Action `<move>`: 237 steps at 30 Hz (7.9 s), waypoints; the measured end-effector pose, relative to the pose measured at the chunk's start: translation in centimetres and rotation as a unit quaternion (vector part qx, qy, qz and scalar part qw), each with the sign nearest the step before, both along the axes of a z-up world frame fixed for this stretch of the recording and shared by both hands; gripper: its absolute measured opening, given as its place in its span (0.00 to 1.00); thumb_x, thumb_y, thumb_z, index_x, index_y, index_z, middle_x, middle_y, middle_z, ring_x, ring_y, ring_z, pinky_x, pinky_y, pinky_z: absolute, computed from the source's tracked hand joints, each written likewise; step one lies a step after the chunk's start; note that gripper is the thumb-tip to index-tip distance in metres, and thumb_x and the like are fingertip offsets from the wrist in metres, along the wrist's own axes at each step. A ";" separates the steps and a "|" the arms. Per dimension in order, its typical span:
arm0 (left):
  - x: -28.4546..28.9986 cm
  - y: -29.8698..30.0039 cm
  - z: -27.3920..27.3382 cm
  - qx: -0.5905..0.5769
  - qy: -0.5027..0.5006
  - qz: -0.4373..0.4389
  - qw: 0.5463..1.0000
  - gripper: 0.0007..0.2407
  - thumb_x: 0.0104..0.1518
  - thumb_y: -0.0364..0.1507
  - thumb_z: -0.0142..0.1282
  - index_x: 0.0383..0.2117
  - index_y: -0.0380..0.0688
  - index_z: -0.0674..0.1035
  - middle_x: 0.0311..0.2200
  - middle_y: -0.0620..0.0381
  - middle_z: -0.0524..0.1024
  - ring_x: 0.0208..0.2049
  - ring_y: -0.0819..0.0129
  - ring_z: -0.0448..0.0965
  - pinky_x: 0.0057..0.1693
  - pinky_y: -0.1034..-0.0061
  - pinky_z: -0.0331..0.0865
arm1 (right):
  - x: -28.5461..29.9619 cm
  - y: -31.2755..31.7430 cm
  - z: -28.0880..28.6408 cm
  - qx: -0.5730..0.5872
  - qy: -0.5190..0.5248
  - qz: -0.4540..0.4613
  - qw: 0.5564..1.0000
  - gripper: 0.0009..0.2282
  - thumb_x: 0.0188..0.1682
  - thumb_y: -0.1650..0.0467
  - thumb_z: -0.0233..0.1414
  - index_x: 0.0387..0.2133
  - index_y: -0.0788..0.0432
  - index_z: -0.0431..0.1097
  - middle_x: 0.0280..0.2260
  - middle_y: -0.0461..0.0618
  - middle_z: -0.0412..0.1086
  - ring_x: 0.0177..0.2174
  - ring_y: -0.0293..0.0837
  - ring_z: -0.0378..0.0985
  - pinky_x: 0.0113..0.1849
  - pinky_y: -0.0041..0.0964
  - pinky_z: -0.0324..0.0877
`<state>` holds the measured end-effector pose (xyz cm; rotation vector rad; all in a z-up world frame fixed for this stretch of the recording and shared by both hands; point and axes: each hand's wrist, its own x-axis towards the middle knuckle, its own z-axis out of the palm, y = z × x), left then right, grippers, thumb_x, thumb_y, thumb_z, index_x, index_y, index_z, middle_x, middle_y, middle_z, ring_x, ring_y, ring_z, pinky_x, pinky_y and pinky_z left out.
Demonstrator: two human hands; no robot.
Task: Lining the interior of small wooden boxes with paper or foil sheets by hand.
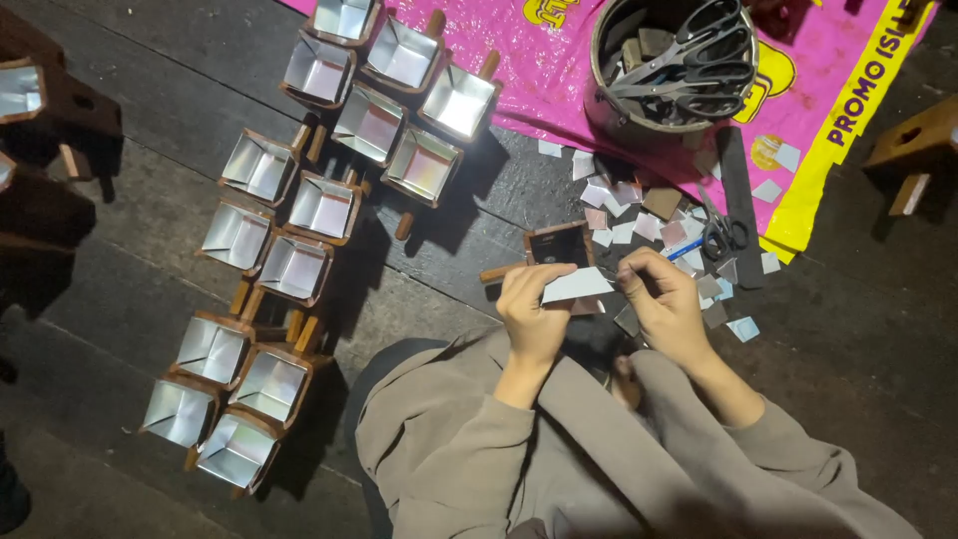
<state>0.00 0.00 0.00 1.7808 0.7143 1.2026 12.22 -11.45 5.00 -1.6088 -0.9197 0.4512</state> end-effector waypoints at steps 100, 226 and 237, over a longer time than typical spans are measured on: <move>1.9 -2.1 -0.8 -0.464 0.042 -0.070 0.882 0.13 0.44 0.26 0.74 0.34 0.35 0.84 0.32 0.47 0.83 0.36 0.69 0.80 0.50 0.69 0.73 | -0.4 -1.1 -6.3 0.034 0.407 -0.076 0.910 0.13 0.52 0.64 0.60 0.26 0.62 0.73 0.17 0.43 0.61 0.20 0.31 0.63 0.27 0.22 0.65; -2.3 -0.5 2.4 0.006 -0.085 -0.011 0.996 0.06 0.49 0.17 0.63 0.22 0.43 0.79 0.25 0.51 0.82 0.27 0.64 0.83 0.36 0.77 0.73 | -1.7 1.2 1.1 0.050 0.052 0.073 0.995 0.17 0.56 0.60 0.47 0.25 0.60 0.71 0.28 0.47 0.69 0.30 0.40 0.70 0.35 0.34 0.65; -2.6 0.2 1.7 0.002 -0.050 -0.003 0.999 0.08 0.46 0.14 0.63 0.23 0.44 0.81 0.26 0.54 0.83 0.29 0.66 0.83 0.38 0.78 0.74 | -2.4 1.9 0.2 0.033 0.106 0.079 0.991 0.17 0.58 0.58 0.42 0.28 0.58 0.64 0.29 0.46 0.65 0.32 0.40 0.68 0.38 0.33 0.66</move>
